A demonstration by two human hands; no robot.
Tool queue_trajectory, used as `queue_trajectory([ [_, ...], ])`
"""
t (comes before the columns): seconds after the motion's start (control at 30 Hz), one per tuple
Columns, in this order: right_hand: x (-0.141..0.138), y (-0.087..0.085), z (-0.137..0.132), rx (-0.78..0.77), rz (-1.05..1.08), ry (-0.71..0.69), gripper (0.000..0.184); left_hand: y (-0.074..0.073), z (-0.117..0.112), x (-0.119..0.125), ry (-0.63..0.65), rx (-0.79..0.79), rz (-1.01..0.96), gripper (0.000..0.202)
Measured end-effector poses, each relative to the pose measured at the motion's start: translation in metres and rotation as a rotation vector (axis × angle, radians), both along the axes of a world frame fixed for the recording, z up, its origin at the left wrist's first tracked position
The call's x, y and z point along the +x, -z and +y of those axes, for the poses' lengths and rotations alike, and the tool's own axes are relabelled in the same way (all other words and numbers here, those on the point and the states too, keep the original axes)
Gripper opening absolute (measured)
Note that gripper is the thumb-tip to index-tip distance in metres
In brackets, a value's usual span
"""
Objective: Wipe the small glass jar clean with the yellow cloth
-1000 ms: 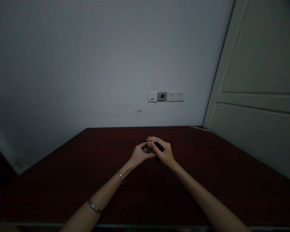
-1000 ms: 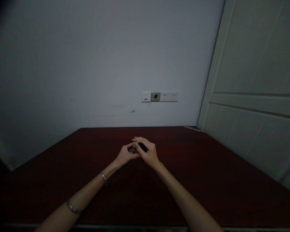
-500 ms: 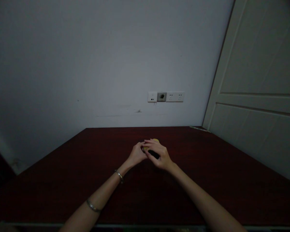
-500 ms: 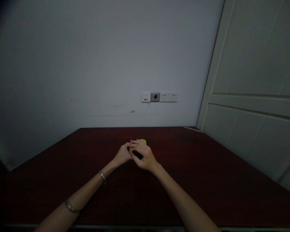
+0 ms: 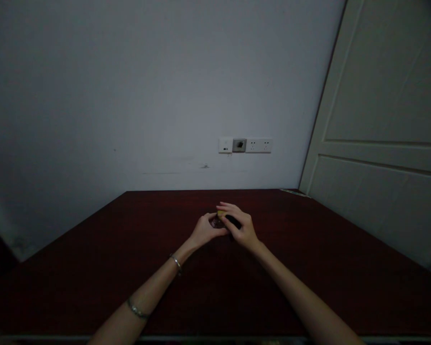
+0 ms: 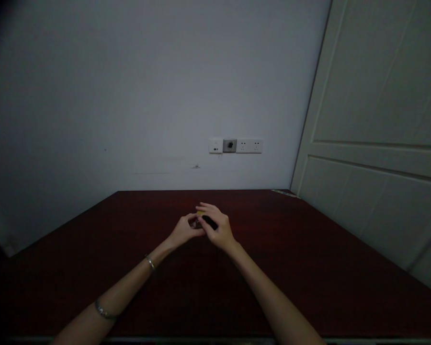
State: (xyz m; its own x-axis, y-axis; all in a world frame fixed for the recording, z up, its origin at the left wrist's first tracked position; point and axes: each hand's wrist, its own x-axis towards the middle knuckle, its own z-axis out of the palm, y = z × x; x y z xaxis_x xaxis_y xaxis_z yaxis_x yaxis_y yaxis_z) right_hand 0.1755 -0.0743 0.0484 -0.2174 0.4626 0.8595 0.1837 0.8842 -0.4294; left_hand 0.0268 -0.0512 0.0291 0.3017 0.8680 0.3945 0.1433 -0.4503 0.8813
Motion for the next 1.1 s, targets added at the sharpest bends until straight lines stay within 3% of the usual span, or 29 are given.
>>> queue_trajectory([
  [0.1,-0.003,0.003,-0.003,0.117,-0.148,-0.023,0.018,0.009,0.006,-0.002,-0.024,0.039,-0.016,0.042],
  [0.17,-0.004,0.004,-0.003,0.099,-0.142,-0.005,0.018,0.013,0.008,-0.003,-0.049,0.044,-0.019,0.044],
  [0.33,-0.003,0.001,0.006,-0.165,0.091,0.008,0.020,0.012,0.002,-0.002,-0.035,0.029,0.004,0.056],
  [0.47,0.000,-0.002,0.007,-0.368,0.266,-0.005,0.025,0.005,-0.009,0.002,0.072,-0.085,-0.150,0.062],
  [0.6,-0.001,-0.004,-0.002,-0.176,0.226,0.018,0.022,0.002,-0.011,0.005,0.145,-0.189,-0.312,0.062],
  [0.7,-0.004,-0.004,-0.008,0.010,0.070,0.001,0.023,0.003,-0.008,0.004,0.107,-0.170,-0.367,0.058],
  [0.8,-0.006,-0.003,-0.010,0.072,0.002,-0.016,0.026,0.003,-0.004,0.002,0.077,-0.140,-0.389,0.056],
  [1.1,-0.001,-0.004,0.002,-0.259,0.259,-0.029,0.025,0.002,-0.007,-0.001,0.154,-0.177,-0.349,0.067],
])
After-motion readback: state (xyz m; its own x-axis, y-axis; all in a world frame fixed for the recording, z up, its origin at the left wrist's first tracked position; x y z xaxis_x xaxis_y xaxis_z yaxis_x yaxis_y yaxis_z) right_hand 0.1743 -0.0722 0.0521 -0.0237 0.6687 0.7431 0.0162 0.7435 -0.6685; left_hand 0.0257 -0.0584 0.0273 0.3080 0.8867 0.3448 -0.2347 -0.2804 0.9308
